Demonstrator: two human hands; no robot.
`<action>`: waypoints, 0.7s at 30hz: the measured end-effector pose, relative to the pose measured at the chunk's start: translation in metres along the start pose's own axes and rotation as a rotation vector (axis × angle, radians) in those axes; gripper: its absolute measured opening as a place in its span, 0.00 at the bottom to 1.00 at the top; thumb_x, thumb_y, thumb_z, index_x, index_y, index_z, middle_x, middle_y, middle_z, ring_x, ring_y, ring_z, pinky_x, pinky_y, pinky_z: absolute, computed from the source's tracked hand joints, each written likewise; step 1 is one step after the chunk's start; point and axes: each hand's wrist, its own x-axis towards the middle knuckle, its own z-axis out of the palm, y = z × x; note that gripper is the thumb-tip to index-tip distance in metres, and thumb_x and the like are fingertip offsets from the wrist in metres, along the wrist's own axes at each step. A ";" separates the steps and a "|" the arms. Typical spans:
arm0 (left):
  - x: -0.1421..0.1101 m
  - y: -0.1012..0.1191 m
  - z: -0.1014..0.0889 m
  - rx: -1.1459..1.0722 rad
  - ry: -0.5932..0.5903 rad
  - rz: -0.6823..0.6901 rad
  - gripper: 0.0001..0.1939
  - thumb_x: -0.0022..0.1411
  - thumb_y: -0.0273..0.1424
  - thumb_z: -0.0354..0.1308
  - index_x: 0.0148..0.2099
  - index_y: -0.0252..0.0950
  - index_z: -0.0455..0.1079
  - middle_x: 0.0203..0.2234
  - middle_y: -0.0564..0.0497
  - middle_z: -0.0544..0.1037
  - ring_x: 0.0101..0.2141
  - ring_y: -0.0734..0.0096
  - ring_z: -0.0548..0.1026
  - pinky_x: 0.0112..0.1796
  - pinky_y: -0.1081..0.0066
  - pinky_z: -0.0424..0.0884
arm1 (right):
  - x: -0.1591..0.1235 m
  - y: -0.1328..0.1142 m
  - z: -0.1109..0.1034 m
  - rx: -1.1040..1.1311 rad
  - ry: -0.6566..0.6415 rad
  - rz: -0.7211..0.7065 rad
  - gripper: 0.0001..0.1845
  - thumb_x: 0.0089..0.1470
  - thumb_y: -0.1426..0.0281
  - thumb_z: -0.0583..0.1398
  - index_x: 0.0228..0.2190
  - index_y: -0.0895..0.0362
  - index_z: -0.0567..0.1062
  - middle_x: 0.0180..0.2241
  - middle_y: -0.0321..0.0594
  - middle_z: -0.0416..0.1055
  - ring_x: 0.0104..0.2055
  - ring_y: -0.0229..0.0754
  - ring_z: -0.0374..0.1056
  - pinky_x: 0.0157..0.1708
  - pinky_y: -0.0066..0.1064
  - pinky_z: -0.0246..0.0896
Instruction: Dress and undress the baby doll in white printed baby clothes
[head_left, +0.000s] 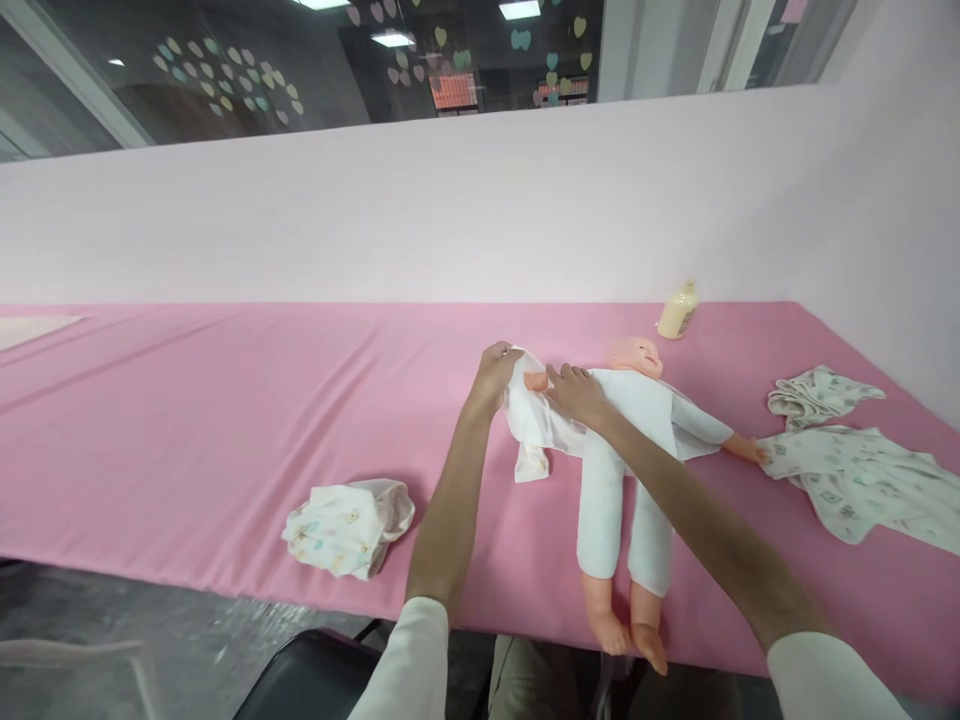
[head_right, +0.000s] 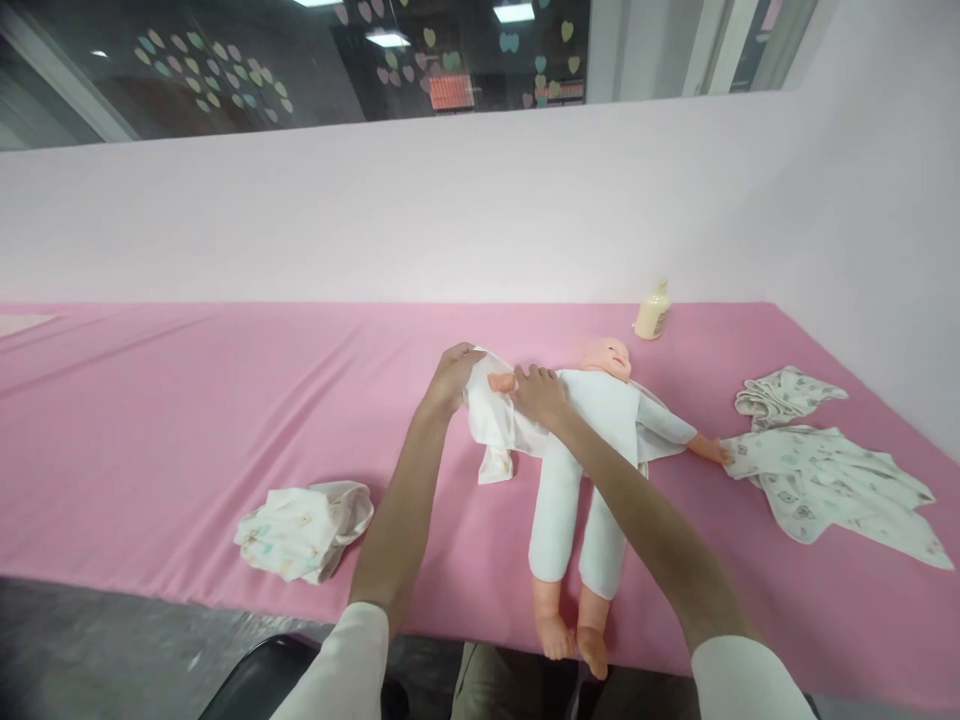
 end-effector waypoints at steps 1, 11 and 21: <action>-0.002 0.004 0.002 -0.013 0.003 0.009 0.07 0.52 0.31 0.57 0.28 0.36 0.61 0.18 0.58 0.61 0.19 0.79 0.61 0.22 0.77 0.57 | 0.000 0.001 0.000 -0.002 0.001 -0.012 0.26 0.67 0.67 0.47 0.63 0.63 0.59 0.53 0.58 0.67 0.54 0.53 0.64 0.54 0.41 0.56; -0.010 -0.002 0.035 0.083 -0.211 0.075 0.08 0.57 0.33 0.57 0.31 0.35 0.63 0.21 0.58 0.62 0.21 0.80 0.61 0.23 0.77 0.56 | 0.005 0.005 0.002 0.122 0.009 -0.055 0.17 0.60 0.78 0.52 0.50 0.61 0.70 0.50 0.52 0.70 0.50 0.47 0.67 0.48 0.33 0.61; -0.025 0.006 0.029 0.310 -0.522 -0.024 0.14 0.55 0.31 0.58 0.45 0.36 0.68 0.36 0.49 0.76 0.33 0.70 0.74 0.29 0.74 0.68 | 0.013 0.024 -0.010 0.033 0.164 0.273 0.16 0.58 0.77 0.52 0.45 0.63 0.74 0.46 0.58 0.73 0.52 0.57 0.65 0.53 0.45 0.55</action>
